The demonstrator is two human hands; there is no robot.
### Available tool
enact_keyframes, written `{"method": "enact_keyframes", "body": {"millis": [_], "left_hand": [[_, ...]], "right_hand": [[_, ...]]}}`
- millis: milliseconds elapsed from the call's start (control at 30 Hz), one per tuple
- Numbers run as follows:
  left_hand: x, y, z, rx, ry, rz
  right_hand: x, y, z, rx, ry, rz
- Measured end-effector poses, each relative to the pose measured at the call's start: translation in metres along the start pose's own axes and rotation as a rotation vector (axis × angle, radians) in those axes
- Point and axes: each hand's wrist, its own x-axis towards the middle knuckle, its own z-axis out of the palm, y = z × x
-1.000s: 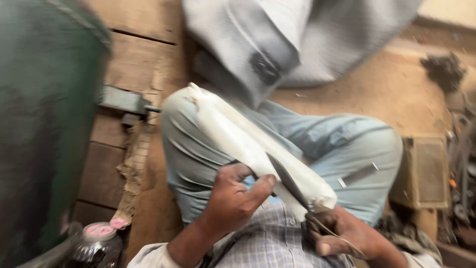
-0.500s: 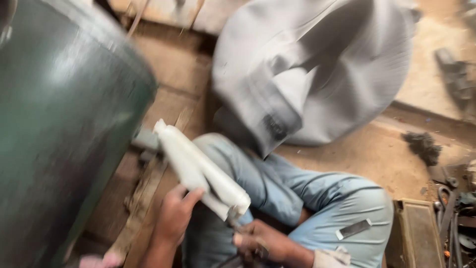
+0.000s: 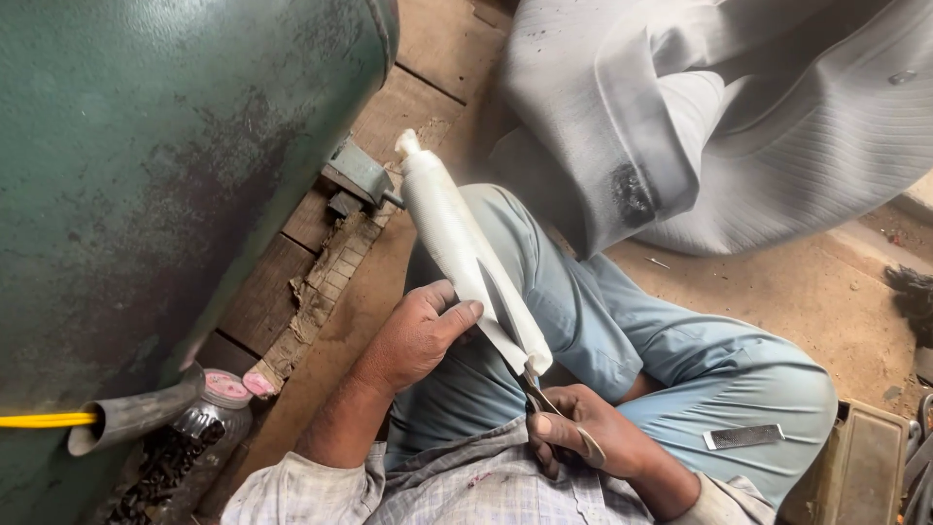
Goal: The person sits on the workshop floor and cuts a white fabric strap with scissors, then brushes black adhesive along a dark strap piece resting on their lap. They handle small metal fittings, set pieces aside, and finish by picking up and handling the scissors.
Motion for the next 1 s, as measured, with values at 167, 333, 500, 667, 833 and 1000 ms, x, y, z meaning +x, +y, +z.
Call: {"method": "enact_keyframes", "body": {"millis": [167, 333, 500, 667, 833, 1000], "left_hand": [[-0.003, 0.002, 0.002, 0.038, -0.018, -0.05], [-0.005, 0.001, -0.004, 0.012, -0.033, -0.075], [-0.002, -0.01, -0.01, -0.079, -0.075, -0.101], [0.001, -0.011, -0.013, -0.068, -0.083, -0.111], [0.002, -0.006, -0.012, -0.061, -0.076, -0.143], [0.002, -0.006, -0.014, -0.138, -0.064, -0.157]], "right_hand": [[0.002, -0.006, 0.004, 0.011, -0.027, -0.017], [0.013, -0.011, 0.006, -0.028, -0.077, -0.063], [0.019, -0.01, 0.011, 0.043, -0.098, -0.083], [0.022, 0.002, 0.01, 0.04, -0.092, -0.139], [0.025, 0.011, 0.009, -0.045, -0.03, -0.221], [0.025, 0.022, 0.006, -0.134, 0.112, -0.111]]}}
